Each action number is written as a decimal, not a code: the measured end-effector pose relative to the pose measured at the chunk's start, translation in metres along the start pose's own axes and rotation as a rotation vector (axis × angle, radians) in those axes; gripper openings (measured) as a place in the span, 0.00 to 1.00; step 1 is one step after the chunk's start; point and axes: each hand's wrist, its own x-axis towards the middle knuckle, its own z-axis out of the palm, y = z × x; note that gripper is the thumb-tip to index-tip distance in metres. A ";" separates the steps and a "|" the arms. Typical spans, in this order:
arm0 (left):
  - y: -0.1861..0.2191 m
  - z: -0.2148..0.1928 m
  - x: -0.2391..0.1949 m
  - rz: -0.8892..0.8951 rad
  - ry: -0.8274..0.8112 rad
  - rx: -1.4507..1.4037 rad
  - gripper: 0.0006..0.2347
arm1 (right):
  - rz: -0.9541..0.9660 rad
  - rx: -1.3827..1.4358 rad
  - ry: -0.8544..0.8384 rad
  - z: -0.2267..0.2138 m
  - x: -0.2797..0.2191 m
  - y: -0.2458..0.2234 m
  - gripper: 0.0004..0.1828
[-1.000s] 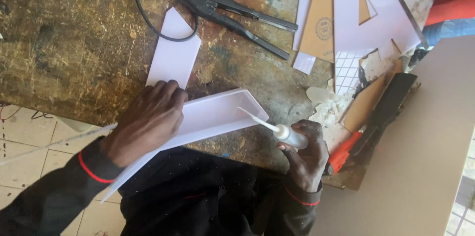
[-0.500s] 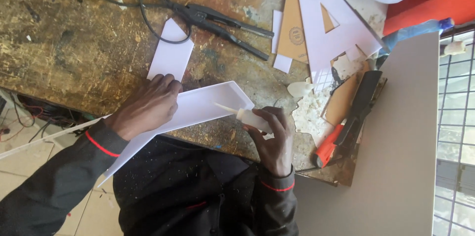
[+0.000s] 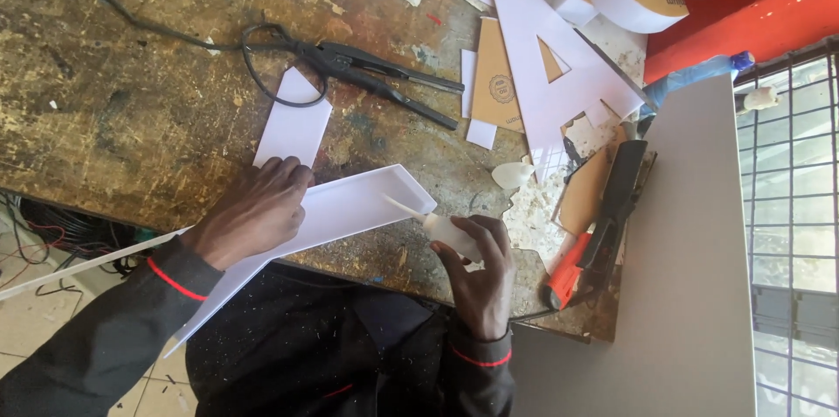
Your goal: Shaping and gluing plastic strips to the edges of a cutout letter to create a 3D sign component.
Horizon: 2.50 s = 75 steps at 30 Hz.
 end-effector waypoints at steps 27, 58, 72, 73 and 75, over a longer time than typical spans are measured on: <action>0.018 -0.047 0.002 -0.006 -0.071 -0.009 0.05 | 0.404 0.790 0.125 0.018 -0.036 0.087 0.28; -0.001 0.001 0.002 0.066 0.122 0.110 0.06 | 0.118 0.038 0.031 0.001 -0.014 0.003 0.19; -0.002 -0.002 0.002 0.050 0.062 0.030 0.05 | 0.533 0.481 0.377 -0.016 -0.047 0.050 0.32; -0.002 -0.002 0.001 0.053 0.062 0.032 0.05 | 0.534 0.481 0.381 -0.018 -0.045 0.052 0.32; -0.002 -0.002 0.002 0.040 0.041 0.011 0.06 | 0.479 0.538 0.345 -0.024 -0.038 0.057 0.32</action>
